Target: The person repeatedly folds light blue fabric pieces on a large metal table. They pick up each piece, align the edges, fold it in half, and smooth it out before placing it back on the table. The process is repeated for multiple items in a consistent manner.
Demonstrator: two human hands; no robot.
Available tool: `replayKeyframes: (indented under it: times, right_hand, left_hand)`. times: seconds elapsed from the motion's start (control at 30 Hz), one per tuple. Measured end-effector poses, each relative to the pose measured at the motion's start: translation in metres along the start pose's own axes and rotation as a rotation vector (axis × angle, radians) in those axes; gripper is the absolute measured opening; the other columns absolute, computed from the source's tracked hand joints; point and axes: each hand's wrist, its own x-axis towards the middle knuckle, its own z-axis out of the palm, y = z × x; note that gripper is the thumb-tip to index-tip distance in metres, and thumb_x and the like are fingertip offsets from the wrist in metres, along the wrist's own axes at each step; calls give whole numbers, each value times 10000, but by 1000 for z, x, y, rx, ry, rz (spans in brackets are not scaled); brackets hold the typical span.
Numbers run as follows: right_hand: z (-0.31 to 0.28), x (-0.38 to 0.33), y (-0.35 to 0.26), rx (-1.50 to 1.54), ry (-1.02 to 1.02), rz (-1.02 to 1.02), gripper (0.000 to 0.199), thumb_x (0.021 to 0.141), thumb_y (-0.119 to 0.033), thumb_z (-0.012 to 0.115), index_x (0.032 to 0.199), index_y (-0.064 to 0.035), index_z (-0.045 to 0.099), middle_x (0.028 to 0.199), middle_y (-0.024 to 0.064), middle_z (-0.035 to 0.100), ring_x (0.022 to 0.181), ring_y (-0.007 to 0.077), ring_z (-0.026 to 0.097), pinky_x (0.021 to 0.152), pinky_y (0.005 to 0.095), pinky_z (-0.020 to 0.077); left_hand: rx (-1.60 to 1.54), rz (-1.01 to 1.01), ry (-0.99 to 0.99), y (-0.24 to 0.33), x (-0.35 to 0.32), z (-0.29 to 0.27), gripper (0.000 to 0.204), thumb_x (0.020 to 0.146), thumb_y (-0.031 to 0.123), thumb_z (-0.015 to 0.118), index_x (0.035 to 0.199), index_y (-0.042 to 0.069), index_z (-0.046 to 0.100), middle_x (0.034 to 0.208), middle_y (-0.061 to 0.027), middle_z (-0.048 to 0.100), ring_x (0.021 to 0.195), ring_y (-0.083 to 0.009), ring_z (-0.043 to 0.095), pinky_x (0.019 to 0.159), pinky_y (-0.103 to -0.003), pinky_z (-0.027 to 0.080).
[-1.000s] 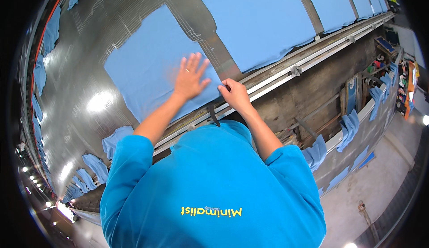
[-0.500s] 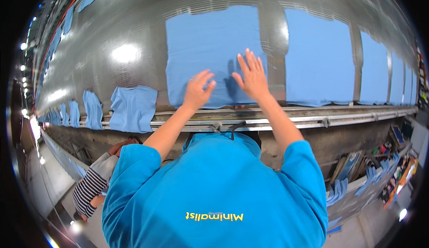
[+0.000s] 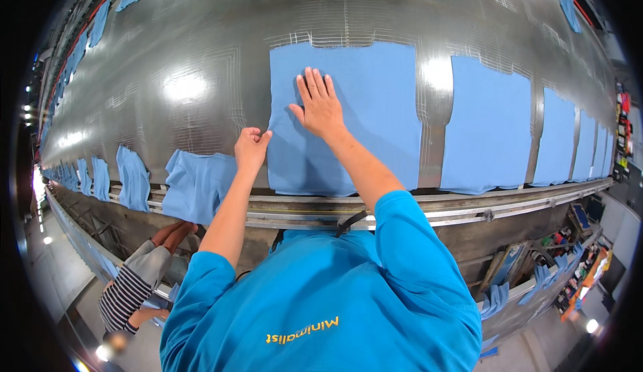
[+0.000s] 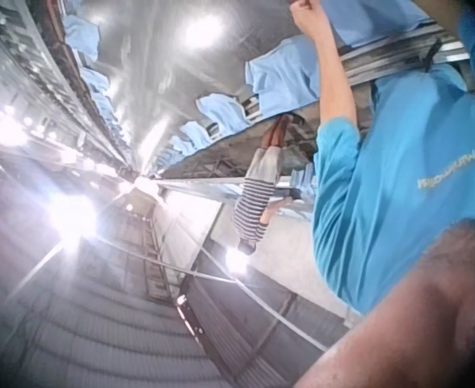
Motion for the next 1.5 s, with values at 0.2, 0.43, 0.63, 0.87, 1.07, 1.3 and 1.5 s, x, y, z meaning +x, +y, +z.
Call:
replayKeyframes:
  times: [0.2, 0.43, 0.63, 0.87, 1.07, 1.3, 1.5]
  right_hand:
    - [-44, 22, 97, -224, -16, 293, 757, 1048, -544, 501, 1623, -78, 343, 1684, 253, 281, 1572, 427, 240, 1268, 585, 178]
    - [-42, -21, 75, -238, -110, 224, 758, 1043, -510, 532, 1617, -48, 353, 1686, 261, 274, 1573, 434, 232, 1266, 589, 173]
    - [-15, 60, 5, -81, -207, -120, 700, 1023, -479, 587, 1576, -75, 440, 1674, 233, 320, 1551, 416, 301, 1249, 572, 249]
    - [-2, 78, 15, -157, -136, -101, 711, 1018, -499, 574, 1583, -90, 439, 1668, 230, 333, 1545, 402, 318, 1249, 580, 243]
    - [-9, -42, -88, 67, -373, -231, 756, 983, -487, 623, 1580, -67, 426, 1678, 214, 321, 1559, 371, 300, 1278, 546, 213]
    - [-26, -50, -15, -97, -212, -8, 720, 1022, -433, 602, 1600, -60, 388, 1691, 214, 288, 1564, 401, 273, 1281, 547, 199]
    - [-35, -69, 29, -230, 9, 169, 699, 1017, -486, 564, 1560, -63, 440, 1659, 218, 342, 1546, 421, 295, 1266, 592, 191]
  left_hand:
    - [0, 136, -133, -10, 11, -12, 281, 923, 301, 771, 1003, 37, 715, 824, -93, 719, 759, -273, 691, 728, -410, 546]
    - [-62, 299, -101, -6, 12, -13, 223, 921, 262, 760, 957, 57, 680, 829, -81, 673, 760, -277, 664, 685, -436, 526]
    - [-117, 429, -117, -9, 19, -5, 188, 925, 188, 725, 961, 49, 605, 808, -109, 660, 731, -315, 652, 674, -454, 524]
    - [-458, 202, -214, -7, 24, -19, 134, 921, 100, 695, 973, 30, 594, 792, -114, 702, 707, -223, 698, 668, -366, 542]
    - [-475, 265, -88, -14, 30, -8, 129, 916, 87, 688, 1004, 12, 632, 844, -106, 730, 774, -194, 726, 731, -334, 569]
    - [-523, 182, -13, -25, 22, -8, 211, 967, 120, 674, 1133, -10, 664, 961, -85, 723, 810, -139, 696, 730, -288, 573]
    - [-527, 171, -101, -63, -37, -11, 240, 1014, 166, 671, 1175, -11, 661, 1002, -63, 709, 824, -109, 676, 688, -253, 559]
